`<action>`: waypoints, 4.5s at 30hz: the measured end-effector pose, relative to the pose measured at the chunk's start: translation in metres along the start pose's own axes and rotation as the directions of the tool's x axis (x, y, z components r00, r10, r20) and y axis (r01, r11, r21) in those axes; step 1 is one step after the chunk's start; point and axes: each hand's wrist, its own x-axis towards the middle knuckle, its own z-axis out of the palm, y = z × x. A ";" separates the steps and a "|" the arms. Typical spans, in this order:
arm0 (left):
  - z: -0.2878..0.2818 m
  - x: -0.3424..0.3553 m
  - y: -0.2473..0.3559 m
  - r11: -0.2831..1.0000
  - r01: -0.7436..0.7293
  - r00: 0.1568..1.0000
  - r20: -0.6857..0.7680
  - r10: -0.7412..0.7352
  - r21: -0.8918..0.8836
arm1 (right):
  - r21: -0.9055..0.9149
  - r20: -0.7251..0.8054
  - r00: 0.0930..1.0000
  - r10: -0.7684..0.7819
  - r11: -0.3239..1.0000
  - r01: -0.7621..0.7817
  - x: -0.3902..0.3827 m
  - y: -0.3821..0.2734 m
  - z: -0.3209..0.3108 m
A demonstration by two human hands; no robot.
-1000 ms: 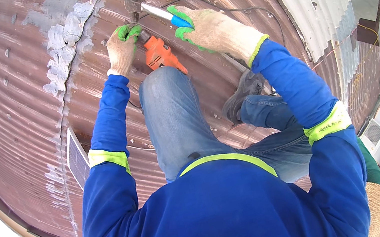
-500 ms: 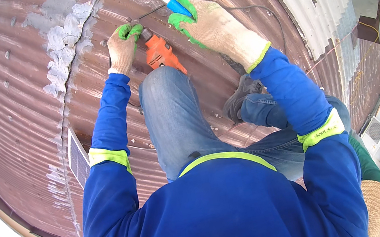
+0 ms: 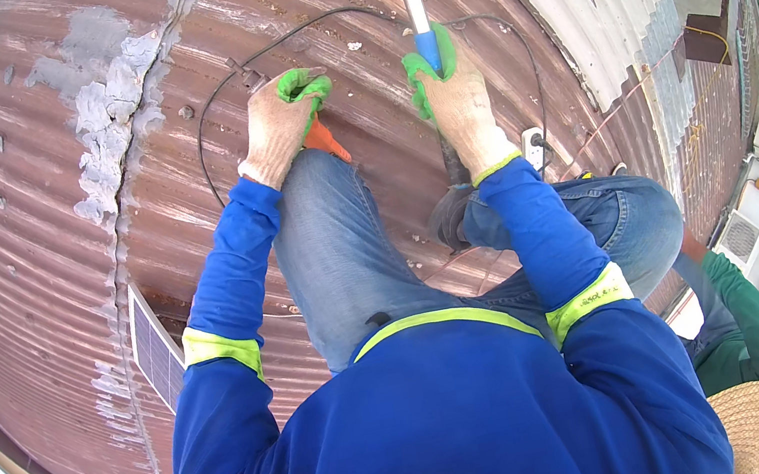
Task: The person uses a corded drill to fasten screws into a corrugated metal roof sheet. They repeatedly pick screws from a nearby box and drive them into the roof surface while standing on the roof. A second person is visible nearby but not directly involved in the fastening.
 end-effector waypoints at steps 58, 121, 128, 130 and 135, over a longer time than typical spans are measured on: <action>0.187 -0.184 0.616 0.050 0.806 0.592 0.805 -0.048 -0.590 | -0.678 0.210 0.973 -0.101 0.702 0.219 -0.298 -0.417 -0.429; 0.157 0.320 0.305 0.098 0.783 0.529 0.575 -0.624 -0.614 | -0.688 0.321 0.829 0.457 0.714 -0.128 0.269 -0.298 -0.188; 0.157 0.333 0.338 -0.021 0.812 0.361 0.532 -0.766 -0.583 | -0.679 0.272 0.833 0.481 0.710 -0.188 0.270 -0.298 -0.184; 0.161 0.342 0.335 0.002 0.849 0.323 0.518 -0.792 -0.528 | -0.680 0.192 0.853 0.486 0.692 -0.241 0.274 -0.296 -0.186; 0.152 0.340 0.330 0.000 0.842 0.365 0.571 -0.736 -0.539 | -0.714 0.240 0.842 0.483 0.676 -0.184 0.272 -0.296 -0.176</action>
